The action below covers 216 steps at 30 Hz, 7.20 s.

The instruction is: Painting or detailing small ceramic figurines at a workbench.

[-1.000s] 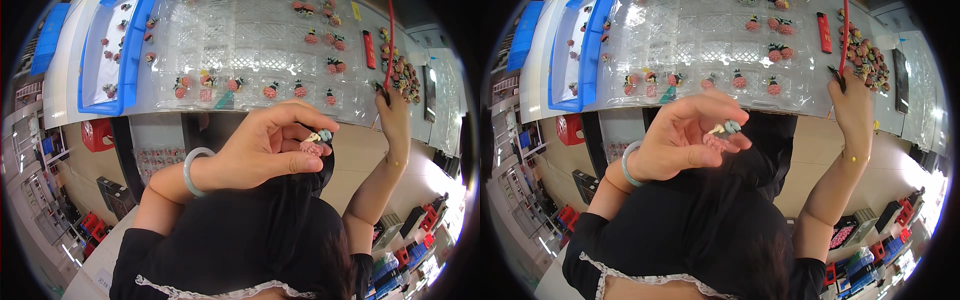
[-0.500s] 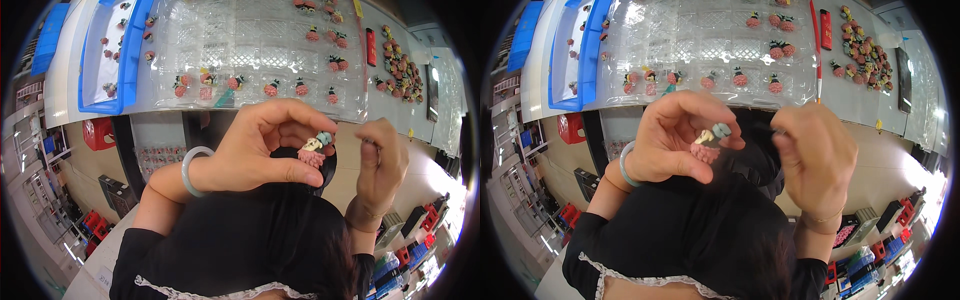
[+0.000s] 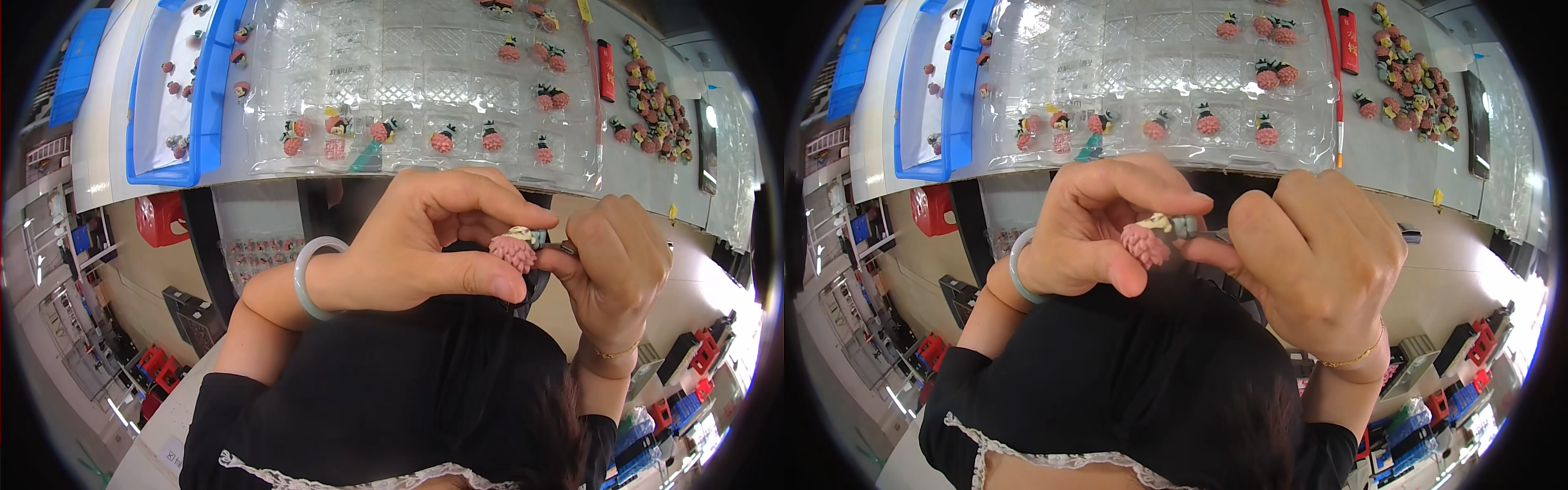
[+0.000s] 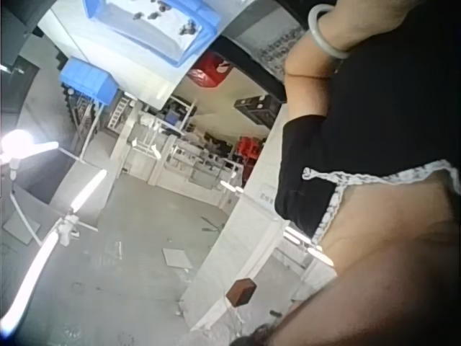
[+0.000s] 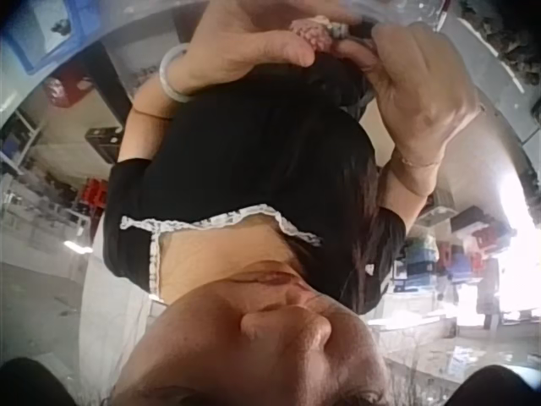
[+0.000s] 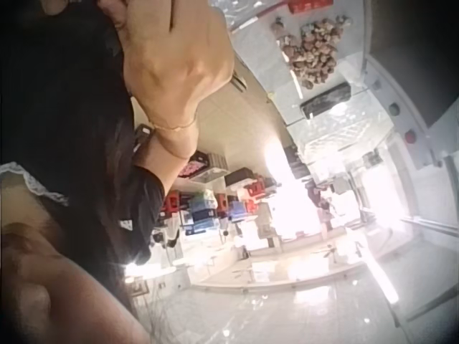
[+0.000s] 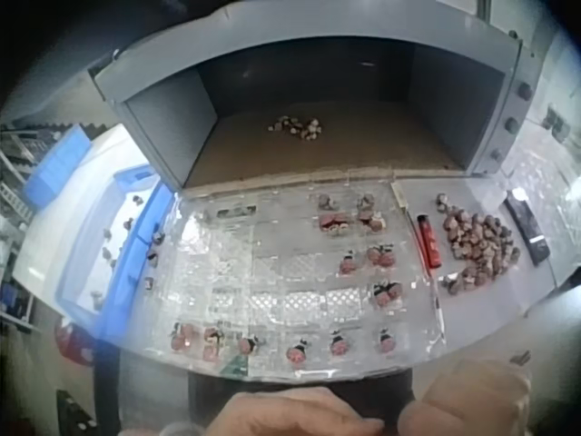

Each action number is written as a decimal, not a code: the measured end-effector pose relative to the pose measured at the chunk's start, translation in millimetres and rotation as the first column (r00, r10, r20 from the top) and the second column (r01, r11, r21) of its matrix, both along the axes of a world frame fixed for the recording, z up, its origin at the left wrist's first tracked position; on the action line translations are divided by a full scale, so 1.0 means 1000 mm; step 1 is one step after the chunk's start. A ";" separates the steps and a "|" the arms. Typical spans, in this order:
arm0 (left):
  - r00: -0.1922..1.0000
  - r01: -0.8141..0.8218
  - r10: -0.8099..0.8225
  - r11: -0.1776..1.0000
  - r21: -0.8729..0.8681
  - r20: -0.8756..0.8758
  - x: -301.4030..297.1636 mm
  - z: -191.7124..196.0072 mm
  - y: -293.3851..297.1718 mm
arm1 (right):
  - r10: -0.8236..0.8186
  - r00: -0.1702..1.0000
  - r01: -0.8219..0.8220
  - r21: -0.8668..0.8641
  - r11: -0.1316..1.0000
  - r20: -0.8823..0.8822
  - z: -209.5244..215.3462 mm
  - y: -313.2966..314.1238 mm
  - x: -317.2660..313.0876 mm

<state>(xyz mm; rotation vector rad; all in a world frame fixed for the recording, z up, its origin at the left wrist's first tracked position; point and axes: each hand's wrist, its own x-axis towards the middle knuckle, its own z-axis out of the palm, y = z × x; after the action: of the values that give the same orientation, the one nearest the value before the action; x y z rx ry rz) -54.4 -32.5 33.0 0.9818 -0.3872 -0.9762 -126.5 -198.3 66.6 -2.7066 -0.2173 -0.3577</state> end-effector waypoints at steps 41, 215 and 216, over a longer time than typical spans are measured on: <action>0.939 -0.125 0.180 0.973 -0.196 0.295 0.000 -0.013 -0.005 | -0.045 0.998 0.055 0.312 0.949 -0.039 -0.011 0.016 -0.007; 0.997 -0.047 0.047 0.999 0.003 0.053 0.005 -0.010 -0.015 | -0.780 0.601 0.793 -0.011 0.609 0.176 -0.120 -0.194 -0.119; 0.999 -0.045 0.045 0.999 -0.025 0.001 0.003 -0.008 -0.016 | -0.786 0.582 0.778 0.139 0.613 0.209 -0.115 -0.188 -0.113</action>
<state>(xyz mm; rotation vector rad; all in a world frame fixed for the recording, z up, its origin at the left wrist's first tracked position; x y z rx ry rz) -51.4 -49.0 25.1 0.9648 -0.3766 -0.9273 -239.4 -385.9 -48.7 -2.5483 0.9699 -0.9443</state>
